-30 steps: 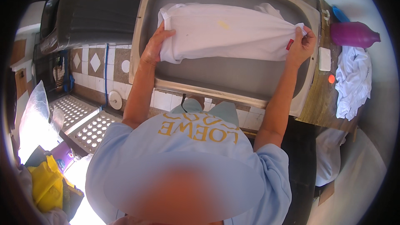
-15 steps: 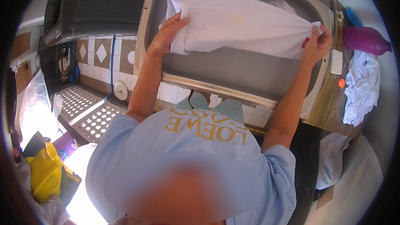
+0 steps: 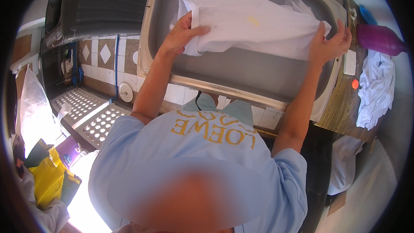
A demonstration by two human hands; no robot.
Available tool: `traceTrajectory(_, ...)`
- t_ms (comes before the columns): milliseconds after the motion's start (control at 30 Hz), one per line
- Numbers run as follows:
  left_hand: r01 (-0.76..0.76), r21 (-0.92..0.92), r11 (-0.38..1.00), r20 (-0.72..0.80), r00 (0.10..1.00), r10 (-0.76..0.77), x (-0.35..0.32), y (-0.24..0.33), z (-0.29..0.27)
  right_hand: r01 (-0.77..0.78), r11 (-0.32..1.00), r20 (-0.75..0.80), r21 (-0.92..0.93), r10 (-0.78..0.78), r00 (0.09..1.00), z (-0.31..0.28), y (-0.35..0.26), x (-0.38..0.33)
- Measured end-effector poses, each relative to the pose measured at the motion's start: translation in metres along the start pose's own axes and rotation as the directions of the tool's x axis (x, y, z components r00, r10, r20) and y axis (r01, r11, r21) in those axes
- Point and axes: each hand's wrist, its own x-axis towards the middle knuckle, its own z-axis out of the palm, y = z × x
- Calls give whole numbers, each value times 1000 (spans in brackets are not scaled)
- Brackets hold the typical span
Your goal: The person washes a white t-shirt by hand in a sink filled with soapy water, scrubbing the fabric against itself, rinsing it, and applying a liquid cleaning agent from a purple bottle to a specific spot before scrubbing it again.
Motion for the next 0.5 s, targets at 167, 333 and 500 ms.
traceTrajectory(167,-12,11,1000,-27,1000,12,0,-1,1,-350,493,465,797,-128,876,-21,-112,-26)
traceTrajectory(333,-19,3,1000,-9,1000,19,-1,4,3,-368,426,505,827,-272,819,-28,-164,-40)
traceTrajectory(500,-52,-6,999,22,998,53,-2,0,3,-454,419,587,786,-275,762,-23,-163,-45)
